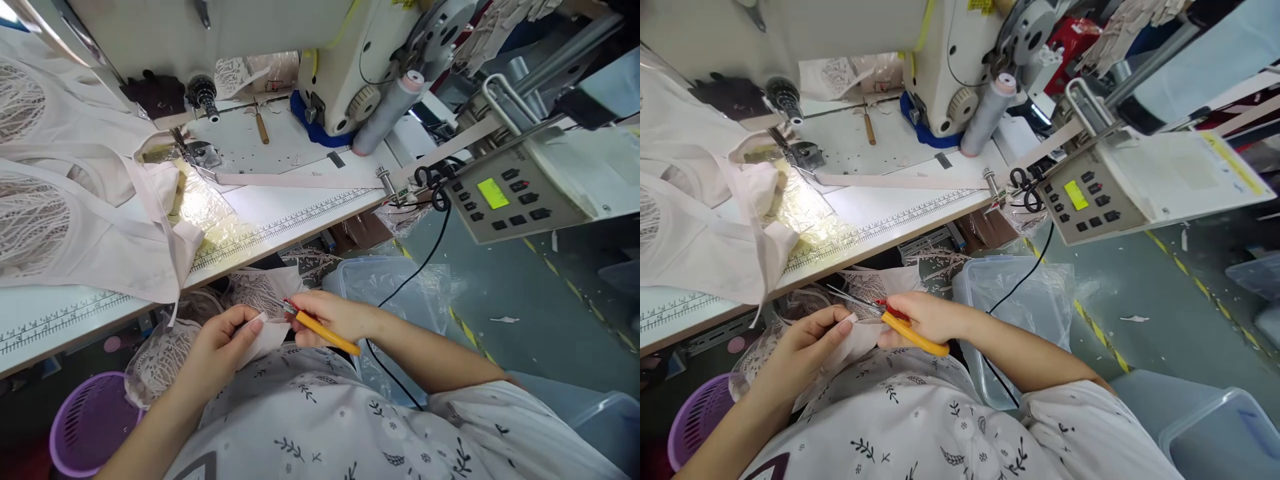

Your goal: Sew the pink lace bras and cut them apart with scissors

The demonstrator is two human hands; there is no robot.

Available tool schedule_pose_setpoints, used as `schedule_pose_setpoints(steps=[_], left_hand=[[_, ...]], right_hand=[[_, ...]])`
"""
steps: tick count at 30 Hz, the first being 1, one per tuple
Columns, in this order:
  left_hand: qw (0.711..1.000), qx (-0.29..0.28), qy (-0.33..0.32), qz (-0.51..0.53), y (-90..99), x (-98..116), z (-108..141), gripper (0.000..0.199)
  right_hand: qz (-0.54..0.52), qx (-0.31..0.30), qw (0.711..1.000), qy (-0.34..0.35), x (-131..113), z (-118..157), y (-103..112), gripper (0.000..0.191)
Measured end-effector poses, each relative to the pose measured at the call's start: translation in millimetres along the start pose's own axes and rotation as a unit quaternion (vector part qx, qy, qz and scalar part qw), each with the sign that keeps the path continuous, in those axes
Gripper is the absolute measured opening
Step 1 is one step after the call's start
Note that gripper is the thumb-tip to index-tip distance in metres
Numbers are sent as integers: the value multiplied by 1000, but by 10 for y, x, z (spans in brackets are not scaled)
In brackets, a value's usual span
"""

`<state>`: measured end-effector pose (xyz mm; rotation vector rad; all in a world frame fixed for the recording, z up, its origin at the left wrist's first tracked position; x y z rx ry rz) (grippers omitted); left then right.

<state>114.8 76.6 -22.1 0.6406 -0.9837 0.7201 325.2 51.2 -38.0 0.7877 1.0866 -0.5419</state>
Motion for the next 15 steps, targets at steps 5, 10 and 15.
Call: schedule_pose_setpoints(steps=[5,10,15], left_hand=[[1000,4,11,23,-3,-28,19,29],[1000,11,23,8,-16,-11,13,33],[995,24,74,60,-55,-8,5,38]], right_hand=[[157,-114,981,-16,67,69,159,47],[224,-132,965,-41,-33,135,193,45],[258,-124,955,-81,-136,130,201,46]])
Point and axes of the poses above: each hand's wrist, its own z-axis away from the middle knuckle, its own y-axis out of the back of the hand, x = y × z, the point moved 1 cm from there along -z, towards the middle knuckle, and after that the axes turned 3 degrees about -z, right-handed, at the moved point
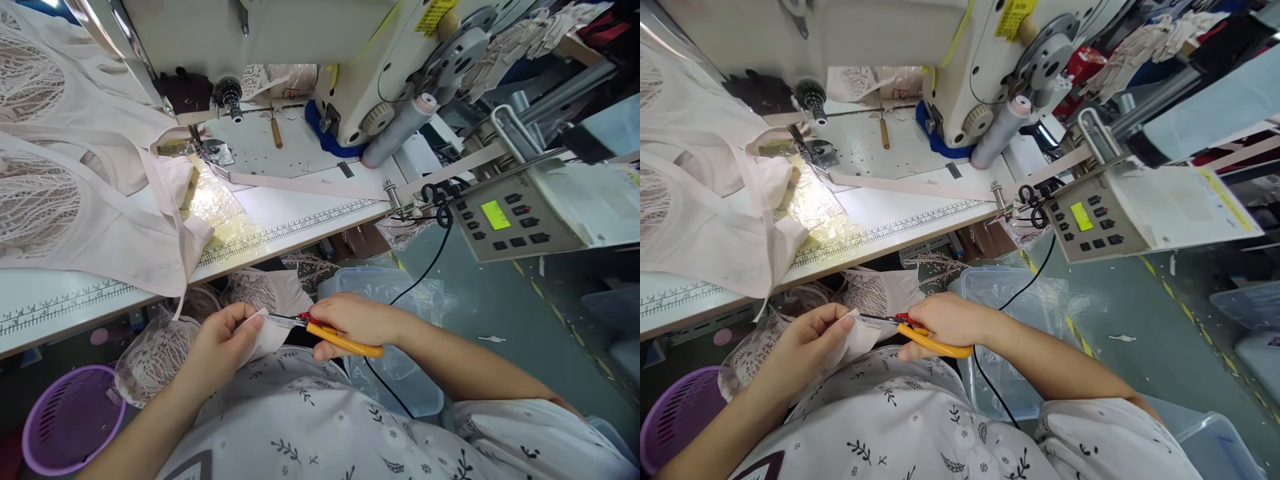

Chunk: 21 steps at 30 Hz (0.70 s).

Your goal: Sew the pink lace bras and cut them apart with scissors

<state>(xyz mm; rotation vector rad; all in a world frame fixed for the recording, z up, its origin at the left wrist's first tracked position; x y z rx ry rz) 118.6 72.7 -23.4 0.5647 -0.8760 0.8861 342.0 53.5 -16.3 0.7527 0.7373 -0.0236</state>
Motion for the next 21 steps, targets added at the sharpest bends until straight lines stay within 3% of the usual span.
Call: schedule_pose_setpoints(steps=[8,21], left_hand=[[996,-15,63,53,18,-81,27,35],[994,-15,72,86,8,-115,-26,34]], right_hand=[[-23,-27,999,-16,-4,29,26,48],[-3,-34,998,-47,-25,29,52,46]])
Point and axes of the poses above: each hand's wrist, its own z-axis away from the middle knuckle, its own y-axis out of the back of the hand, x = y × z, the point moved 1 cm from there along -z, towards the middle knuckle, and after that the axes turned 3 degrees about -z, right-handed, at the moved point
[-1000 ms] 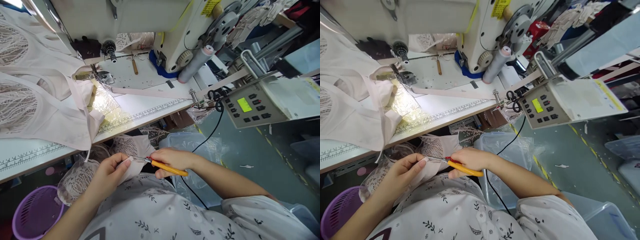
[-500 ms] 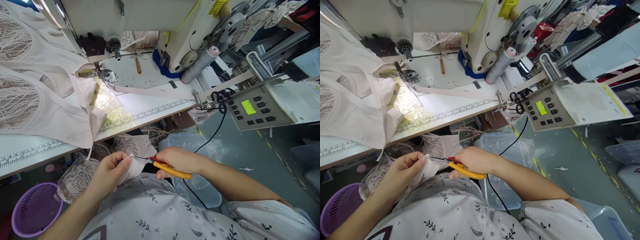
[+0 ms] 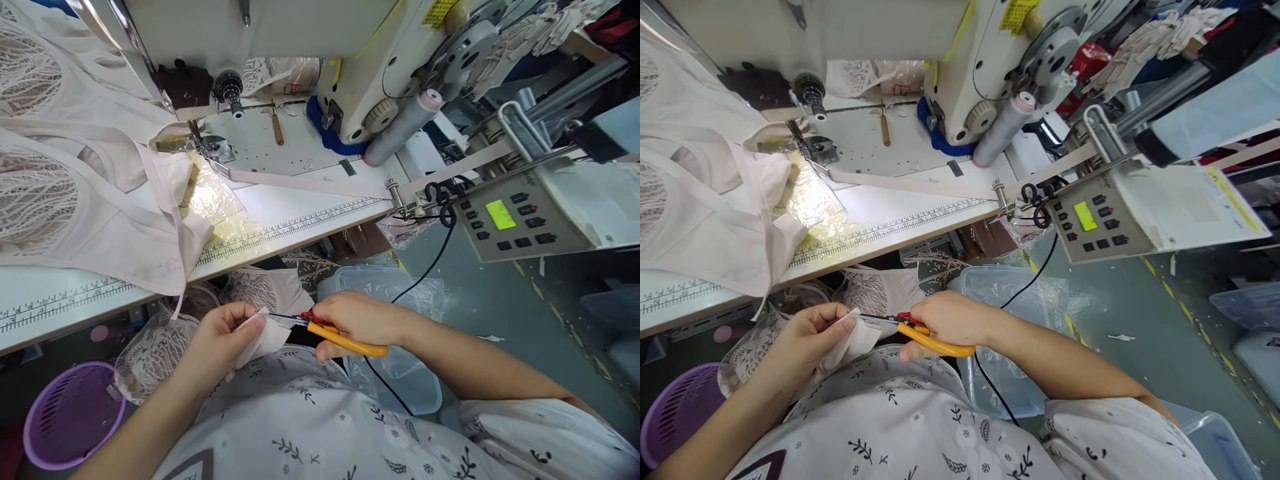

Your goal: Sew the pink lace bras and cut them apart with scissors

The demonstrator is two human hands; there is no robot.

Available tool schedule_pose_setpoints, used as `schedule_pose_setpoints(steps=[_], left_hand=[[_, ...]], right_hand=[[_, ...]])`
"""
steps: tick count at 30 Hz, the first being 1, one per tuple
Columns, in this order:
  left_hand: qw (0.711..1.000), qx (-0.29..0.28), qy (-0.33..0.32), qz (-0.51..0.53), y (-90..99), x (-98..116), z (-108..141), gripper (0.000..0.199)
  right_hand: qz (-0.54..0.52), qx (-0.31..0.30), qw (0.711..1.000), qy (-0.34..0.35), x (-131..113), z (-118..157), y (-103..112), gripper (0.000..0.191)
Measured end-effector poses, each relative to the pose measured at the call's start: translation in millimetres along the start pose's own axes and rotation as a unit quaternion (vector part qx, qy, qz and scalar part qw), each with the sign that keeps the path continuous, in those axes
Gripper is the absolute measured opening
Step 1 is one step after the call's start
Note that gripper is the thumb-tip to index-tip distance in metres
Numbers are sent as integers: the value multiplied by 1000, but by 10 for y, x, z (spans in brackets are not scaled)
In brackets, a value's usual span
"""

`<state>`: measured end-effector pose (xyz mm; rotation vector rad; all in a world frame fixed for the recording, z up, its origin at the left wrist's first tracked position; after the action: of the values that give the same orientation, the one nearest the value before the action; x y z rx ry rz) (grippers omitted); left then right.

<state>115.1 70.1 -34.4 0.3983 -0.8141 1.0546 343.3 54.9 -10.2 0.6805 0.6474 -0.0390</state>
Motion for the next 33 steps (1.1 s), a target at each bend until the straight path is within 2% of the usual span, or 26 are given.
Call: schedule_pose_setpoints(steps=[5,11,14,17,20,22,24,25,26,28,29,30,31,33], left_hand=[[1000,-2,6,-8,-15,44,-2,33],[1000,12,2,-7,-39,100,31,33],[999,38,-15,-25,-35,121,55,31],[996,46,-45,-61,-1,126,49,29],[988,53,-104,-105,61,118,34,23],[974,64,-140,-164,99,108,34,19],[943,97,-194,-252,116,94,41,18],[914,126,-241,-300,114,84,48,19],[874,158,-301,-347,106,68,56,25],[772,208,-420,-429,90,1,81,56],[727,220,-459,-460,99,-54,100,71],[700,228,-472,-485,133,-123,126,80],[695,237,-455,-504,199,-202,165,83],[725,275,-355,-522,435,-382,297,79]], right_hand=[[-21,23,999,-22,66,-46,-79,46],[-69,71,995,-4,123,-93,-151,50],[-124,160,979,27,108,-109,-123,53],[-192,255,943,91,14,-135,-100,53],[-215,287,921,149,-121,-211,-138,47],[-210,296,919,151,-197,-282,-185,41],[-206,299,921,141,-259,-344,-220,34],[-208,304,919,138,-290,-361,-221,30],[-213,314,915,137,-323,-368,-209,27],[-242,349,894,144,-402,-345,-141,21],[-266,367,878,155,-451,-316,-89,18],[-293,384,859,169,-504,-279,-30,15],[-320,398,838,190,-561,-233,34,13],[-358,417,799,243,-682,-126,160,12]])
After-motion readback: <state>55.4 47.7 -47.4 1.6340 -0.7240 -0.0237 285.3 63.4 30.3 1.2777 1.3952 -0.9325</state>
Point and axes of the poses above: each hand's wrist, its own z-axis away from the middle knuckle, its own y-axis out of the back of the hand, x = y × z, the point moved 1 cm from there along -z, towards the middle knuckle, and after that the axes turned 3 degrees about -z, right-handed, at the moved point
